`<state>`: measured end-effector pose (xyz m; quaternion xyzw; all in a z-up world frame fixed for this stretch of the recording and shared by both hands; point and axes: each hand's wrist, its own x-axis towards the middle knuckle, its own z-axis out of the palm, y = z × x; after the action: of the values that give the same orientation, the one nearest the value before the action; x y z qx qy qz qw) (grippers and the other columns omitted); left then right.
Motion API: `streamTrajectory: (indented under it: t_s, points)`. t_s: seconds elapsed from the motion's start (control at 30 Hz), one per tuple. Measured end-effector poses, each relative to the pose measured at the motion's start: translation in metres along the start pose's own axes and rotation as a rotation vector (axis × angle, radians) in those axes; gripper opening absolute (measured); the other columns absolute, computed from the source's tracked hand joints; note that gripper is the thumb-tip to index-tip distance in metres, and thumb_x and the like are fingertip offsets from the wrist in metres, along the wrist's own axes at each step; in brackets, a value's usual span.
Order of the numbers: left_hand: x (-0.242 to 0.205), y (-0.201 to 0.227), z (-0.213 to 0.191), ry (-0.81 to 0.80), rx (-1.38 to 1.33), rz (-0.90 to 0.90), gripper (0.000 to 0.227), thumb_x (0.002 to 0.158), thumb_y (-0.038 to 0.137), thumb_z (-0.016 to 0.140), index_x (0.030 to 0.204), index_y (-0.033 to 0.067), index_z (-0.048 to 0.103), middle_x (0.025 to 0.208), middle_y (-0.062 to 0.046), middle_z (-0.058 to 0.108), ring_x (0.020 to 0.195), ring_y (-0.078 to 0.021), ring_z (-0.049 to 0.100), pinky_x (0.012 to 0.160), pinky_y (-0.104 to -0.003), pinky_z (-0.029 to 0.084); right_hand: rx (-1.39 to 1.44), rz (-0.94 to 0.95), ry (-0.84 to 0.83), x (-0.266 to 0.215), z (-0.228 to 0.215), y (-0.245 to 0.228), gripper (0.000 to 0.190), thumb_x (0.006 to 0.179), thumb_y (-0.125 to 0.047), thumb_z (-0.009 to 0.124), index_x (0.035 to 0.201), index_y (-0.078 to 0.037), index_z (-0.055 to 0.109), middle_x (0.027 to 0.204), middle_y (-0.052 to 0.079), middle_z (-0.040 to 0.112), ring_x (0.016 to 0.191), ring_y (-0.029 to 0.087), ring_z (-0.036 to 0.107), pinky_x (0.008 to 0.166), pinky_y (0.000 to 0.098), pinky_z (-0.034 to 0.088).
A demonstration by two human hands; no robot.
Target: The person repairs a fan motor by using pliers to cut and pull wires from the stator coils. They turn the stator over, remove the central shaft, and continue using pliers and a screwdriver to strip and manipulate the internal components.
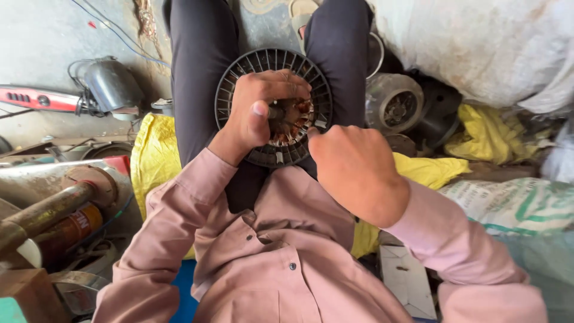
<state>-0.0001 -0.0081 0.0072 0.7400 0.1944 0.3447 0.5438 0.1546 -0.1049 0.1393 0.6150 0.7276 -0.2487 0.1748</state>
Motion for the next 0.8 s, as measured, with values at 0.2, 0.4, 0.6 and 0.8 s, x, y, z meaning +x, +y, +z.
streamTrajectory:
  t_s: [0.2,0.4,0.6,0.8]
  points:
    - [-0.006,0.011,0.003,-0.018,0.167,0.033,0.099,0.102,0.074,0.011,0.108,-0.0011,0.075,0.109,-0.018,0.074,0.098,-0.0398,0.072,0.086,-0.043,0.057,0.316,0.005,0.306,-0.018,0.043,0.018,0.029,0.089,-0.006,0.061,0.113,-0.010,0.078,0.077,0.020,0.072,0.068,0.038,0.071,0.060,0.0450,0.056]
    - [-0.013,0.010,0.001,-0.052,0.214,-0.004,0.094,0.102,0.073,0.016,0.112,-0.0007,0.074,0.111,-0.018,0.073,0.098,-0.0401,0.071,0.085,-0.045,0.055,0.835,0.212,0.574,-0.083,0.145,0.025,0.029,0.097,-0.008,0.063,0.124,-0.005,0.071,0.091,0.018,0.075,0.072,0.031,0.072,0.062,0.0380,0.054]
    - [-0.007,-0.004,0.001,-0.066,0.031,0.010,0.096,0.102,0.076,0.022,0.112,-0.0060,0.072,0.112,-0.022,0.073,0.105,-0.0381,0.075,0.095,-0.041,0.060,0.834,0.731,0.561,-0.116,0.293,0.042,0.029,0.097,-0.010,0.066,0.124,-0.002,0.072,0.082,0.019,0.072,0.063,0.032,0.066,0.059,0.0397,0.050]
    - [0.006,-0.017,0.002,-0.013,-0.179,-0.044,0.100,0.093,0.078,0.027,0.100,-0.0123,0.069,0.100,-0.025,0.069,0.094,-0.0356,0.073,0.087,-0.041,0.061,0.605,0.737,0.712,-0.115,0.339,0.018,0.032,0.094,-0.008,0.068,0.126,-0.005,0.068,0.097,0.018,0.072,0.083,0.034,0.069,0.072,0.0426,0.055]
